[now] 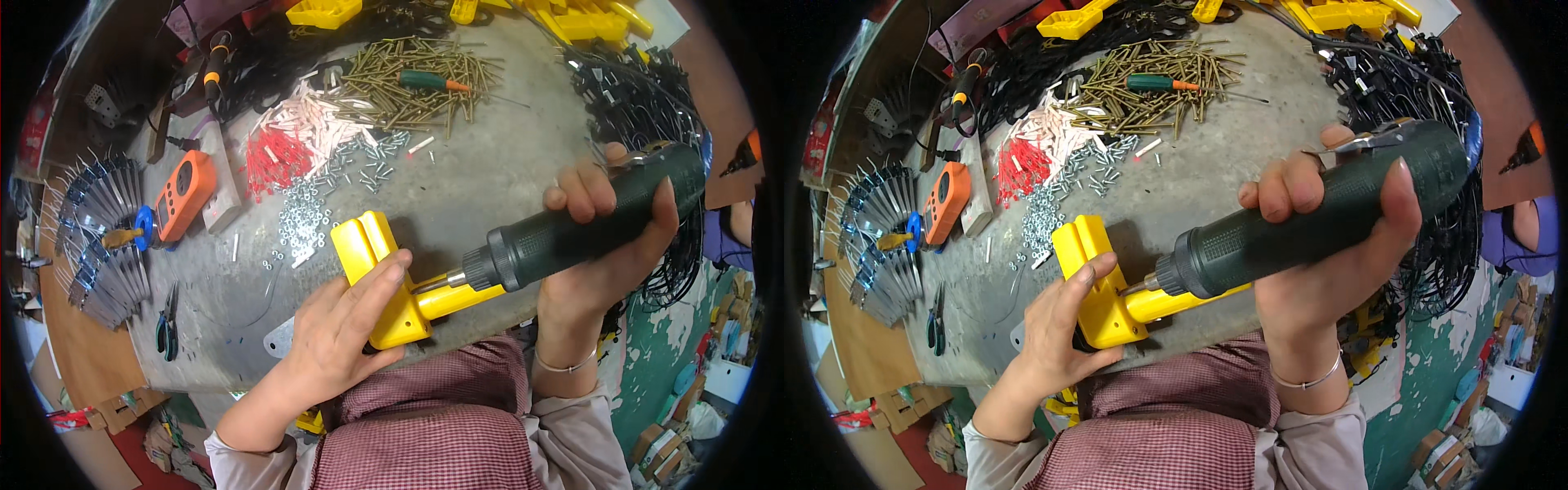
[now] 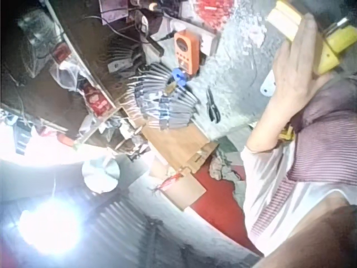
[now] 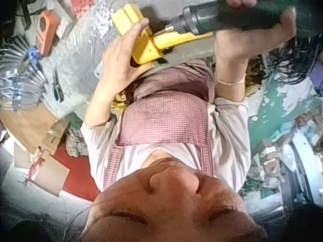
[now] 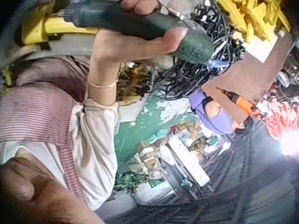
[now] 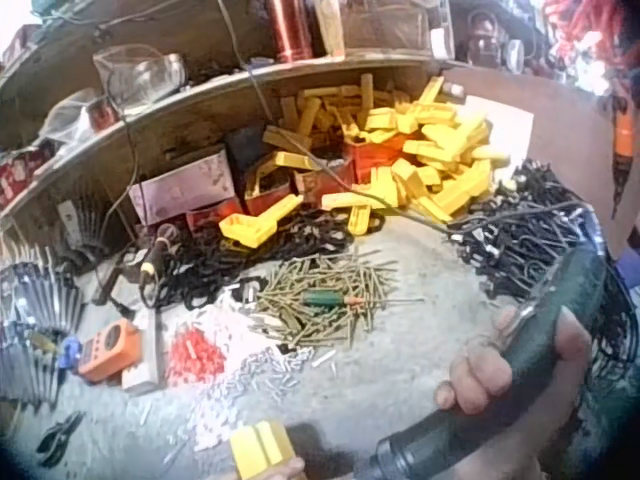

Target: Assembling an industrial component by fitting a metal plate and wiring into a yellow plastic housing, followed by soldering and securing with an electric screwdriver.

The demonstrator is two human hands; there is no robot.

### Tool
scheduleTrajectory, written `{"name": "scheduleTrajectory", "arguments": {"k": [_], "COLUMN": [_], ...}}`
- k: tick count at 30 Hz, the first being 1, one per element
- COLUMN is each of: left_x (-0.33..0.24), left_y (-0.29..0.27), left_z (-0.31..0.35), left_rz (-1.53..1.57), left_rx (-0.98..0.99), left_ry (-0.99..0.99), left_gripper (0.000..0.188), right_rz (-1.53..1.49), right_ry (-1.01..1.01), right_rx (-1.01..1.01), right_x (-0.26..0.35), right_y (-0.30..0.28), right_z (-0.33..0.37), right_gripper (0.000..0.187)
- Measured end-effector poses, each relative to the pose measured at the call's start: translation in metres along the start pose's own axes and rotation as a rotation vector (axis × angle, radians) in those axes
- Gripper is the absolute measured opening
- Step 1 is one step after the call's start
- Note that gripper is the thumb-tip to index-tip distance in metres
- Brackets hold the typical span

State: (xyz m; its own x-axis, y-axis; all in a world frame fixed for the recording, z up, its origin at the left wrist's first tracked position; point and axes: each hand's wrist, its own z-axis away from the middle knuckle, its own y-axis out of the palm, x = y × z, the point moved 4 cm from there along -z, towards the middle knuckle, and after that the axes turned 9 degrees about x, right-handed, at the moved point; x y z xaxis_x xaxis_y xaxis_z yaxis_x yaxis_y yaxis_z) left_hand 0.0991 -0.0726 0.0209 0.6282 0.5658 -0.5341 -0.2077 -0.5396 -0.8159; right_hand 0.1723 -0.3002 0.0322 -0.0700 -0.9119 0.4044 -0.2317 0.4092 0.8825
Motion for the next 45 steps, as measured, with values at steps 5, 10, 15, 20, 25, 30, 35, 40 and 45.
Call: {"name": "scheduleTrajectory", "arguments": {"k": [5, 10, 15, 20, 25, 30, 35, 40, 45], "left_x": [0.0, 0.002, -0.001, 0.034, 0.055, 0.062, 0.077, 0.078, 0.065], "left_y": [0.0, -0.001, -0.01, -0.064, -0.066, -0.069, -0.077, -0.076, -0.061], "left_z": [-0.003, 0.001, 0.004, 0.038, 0.055, 0.036, 0.036, 0.041, 0.044], "left_rz": [0.008, -0.047, -0.04, -0.357, -0.731, -0.785, -0.581, -0.67, -0.776], "left_rx": [0.012, -0.002, 0.052, -0.099, 0.053, 0.267, 0.22, 0.176, 0.242], "left_ry": [-0.005, -0.009, -0.066, -0.39, -0.316, -0.277, -0.262, -0.312, -0.274], "left_gripper": [0.111, 0.108, 0.108, 0.045, 0.011, 0.007, 0.008, 0.008, 0.009], "right_rz": [0.065, -0.033, -0.074, 0.054, 0.135, 0.06, 0.037, 0.077, 0.07], "right_ry": [-0.026, 0.028, 0.044, -0.019, -0.001, 0.023, 0.036, 0.028, 0.034], "right_rx": [0.02, -0.075, -0.137, -0.139, -0.091, -0.008, -0.023, -0.029, -0.013], "right_x": [0.002, -0.01, -0.013, -0.006, -0.005, -0.003, -0.003, 0.001, 0.0], "right_y": [0.0, -0.01, -0.012, -0.023, -0.033, -0.028, -0.028, -0.034, -0.03], "right_z": [-0.004, -0.006, -0.008, 0.004, 0.0, -0.001, 0.002, 0.004, 0.006], "right_gripper": [0.046, 0.046, 0.041, 0.041, 0.04, 0.04, 0.041, 0.04, 0.04]}}
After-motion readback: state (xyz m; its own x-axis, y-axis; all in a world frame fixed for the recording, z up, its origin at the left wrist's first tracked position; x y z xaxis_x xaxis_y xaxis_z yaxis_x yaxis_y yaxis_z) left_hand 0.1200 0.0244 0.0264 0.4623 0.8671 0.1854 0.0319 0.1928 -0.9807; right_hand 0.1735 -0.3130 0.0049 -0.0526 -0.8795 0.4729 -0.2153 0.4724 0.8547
